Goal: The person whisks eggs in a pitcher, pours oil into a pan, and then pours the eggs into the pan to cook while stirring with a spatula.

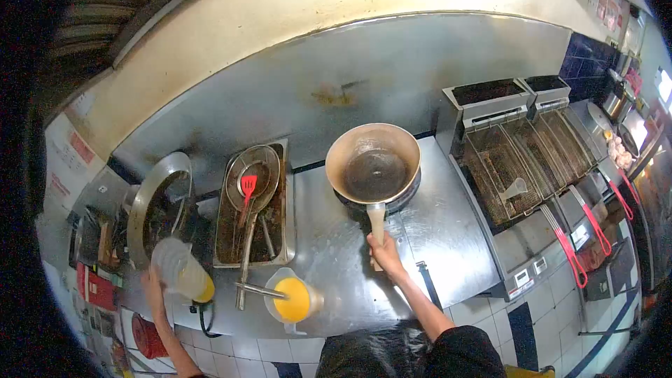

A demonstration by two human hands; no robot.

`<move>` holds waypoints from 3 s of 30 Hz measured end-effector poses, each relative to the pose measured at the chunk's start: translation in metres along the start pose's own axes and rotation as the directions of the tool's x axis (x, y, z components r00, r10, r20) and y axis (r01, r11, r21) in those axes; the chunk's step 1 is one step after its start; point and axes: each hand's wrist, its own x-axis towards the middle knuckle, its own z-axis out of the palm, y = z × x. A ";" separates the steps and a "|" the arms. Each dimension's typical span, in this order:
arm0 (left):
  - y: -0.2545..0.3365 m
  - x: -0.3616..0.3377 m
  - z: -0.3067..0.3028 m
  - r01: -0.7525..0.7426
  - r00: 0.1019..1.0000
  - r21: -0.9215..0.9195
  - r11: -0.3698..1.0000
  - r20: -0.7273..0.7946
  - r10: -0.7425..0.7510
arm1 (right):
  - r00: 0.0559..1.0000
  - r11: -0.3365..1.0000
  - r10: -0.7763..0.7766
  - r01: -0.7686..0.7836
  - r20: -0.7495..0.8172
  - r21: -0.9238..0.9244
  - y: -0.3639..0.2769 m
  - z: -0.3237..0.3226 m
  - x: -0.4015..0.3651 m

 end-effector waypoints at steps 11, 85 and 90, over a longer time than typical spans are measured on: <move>0.224 0.030 0.230 -0.358 0.902 0.016 0.934 0.266 0.341 | 0.999 0.996 -0.030 0.027 0.031 0.088 0.016 -0.015 0.009; 0.341 -0.013 0.338 -0.469 0.855 0.381 0.797 0.422 0.302 | 0.963 0.918 0.132 -0.209 0.237 0.337 -0.003 -0.030 -0.001; 0.343 -0.024 0.328 -0.519 0.821 0.372 0.770 0.468 0.327 | 0.971 0.937 0.141 -0.193 0.192 0.290 -0.002 -0.024 0.002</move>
